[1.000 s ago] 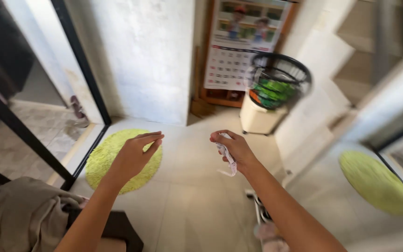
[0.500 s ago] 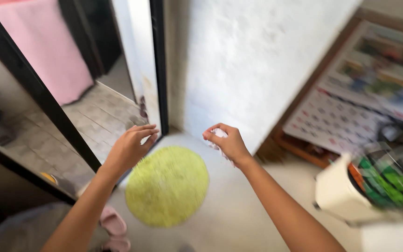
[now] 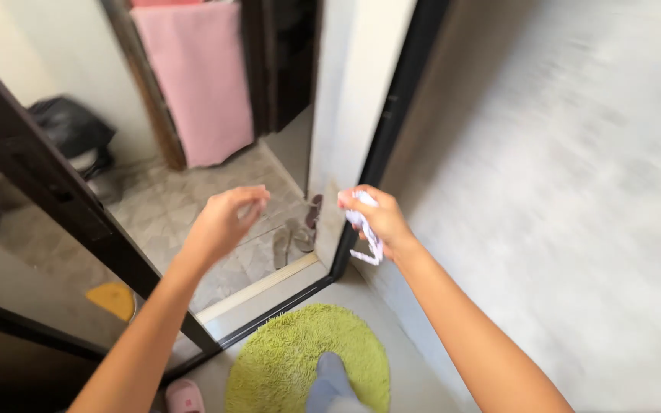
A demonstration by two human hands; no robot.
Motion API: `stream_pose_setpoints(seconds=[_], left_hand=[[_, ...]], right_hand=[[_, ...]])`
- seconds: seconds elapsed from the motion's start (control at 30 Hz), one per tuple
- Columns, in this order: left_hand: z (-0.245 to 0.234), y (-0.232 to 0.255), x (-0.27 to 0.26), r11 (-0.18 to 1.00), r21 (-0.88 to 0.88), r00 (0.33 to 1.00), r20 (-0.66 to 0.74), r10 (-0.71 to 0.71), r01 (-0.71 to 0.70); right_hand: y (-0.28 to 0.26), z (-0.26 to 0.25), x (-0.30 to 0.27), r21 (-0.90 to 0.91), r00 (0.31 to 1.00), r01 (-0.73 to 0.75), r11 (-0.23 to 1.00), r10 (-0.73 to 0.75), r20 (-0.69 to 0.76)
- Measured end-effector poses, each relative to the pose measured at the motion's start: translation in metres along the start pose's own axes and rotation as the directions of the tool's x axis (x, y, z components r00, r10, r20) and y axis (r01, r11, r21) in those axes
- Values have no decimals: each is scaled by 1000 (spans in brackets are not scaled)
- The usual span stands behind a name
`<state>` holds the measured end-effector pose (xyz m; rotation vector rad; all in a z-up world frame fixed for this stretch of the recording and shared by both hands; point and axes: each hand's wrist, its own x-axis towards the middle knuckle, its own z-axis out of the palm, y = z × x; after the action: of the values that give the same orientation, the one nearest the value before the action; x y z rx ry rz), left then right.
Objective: Organizing study materials on a table and taking a laptop out of a backpack to set it up.
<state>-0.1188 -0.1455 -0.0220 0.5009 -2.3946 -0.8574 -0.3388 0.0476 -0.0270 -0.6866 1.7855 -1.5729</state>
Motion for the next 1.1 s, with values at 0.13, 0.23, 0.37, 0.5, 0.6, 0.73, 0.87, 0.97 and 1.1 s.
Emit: stream_pose_setpoints(seconds=[0.13, 0.23, 0.37, 0.5, 0.6, 0.73, 0.87, 0.97, 1.1], left_hand=[[-7, -45, 81, 994, -23, 990, -93, -106, 105], [-12, -78, 121, 990, 5, 974, -175, -141, 144], [-27, -129, 179, 969, 6, 935, -262, -239, 249], [-55, -212, 247, 959, 9, 906, -329, -265, 284], [-90, -259, 297, 979, 23, 904, -389, -178, 203], [-139, -315, 369, 977, 69, 901, -406, -155, 200], [-188, -352, 431, 966, 119, 913, -371, -172, 230], [-220, -387, 474, 959, 173, 932, -325, -160, 225], [-245, -450, 528, 952, 241, 949, -295, -111, 186]], right_hand=[[-38, 20, 127, -64, 993, -36, 997, 43, 110], [-52, 43, 213, -33, 975, -17, 999, 24, 222], [-80, 94, 308, -32, 954, -60, 998, 67, 294], [-87, 150, 402, -28, 924, -42, 999, 49, 380], [-101, 190, 465, -9, 911, -5, 1000, 9, 411], [-136, 238, 551, -32, 909, 35, 999, -19, 415], [-163, 274, 630, 45, 896, 28, 999, -45, 442], [-176, 301, 697, 19, 903, 94, 995, -94, 420], [-184, 337, 792, 68, 869, 188, 980, -198, 453]])
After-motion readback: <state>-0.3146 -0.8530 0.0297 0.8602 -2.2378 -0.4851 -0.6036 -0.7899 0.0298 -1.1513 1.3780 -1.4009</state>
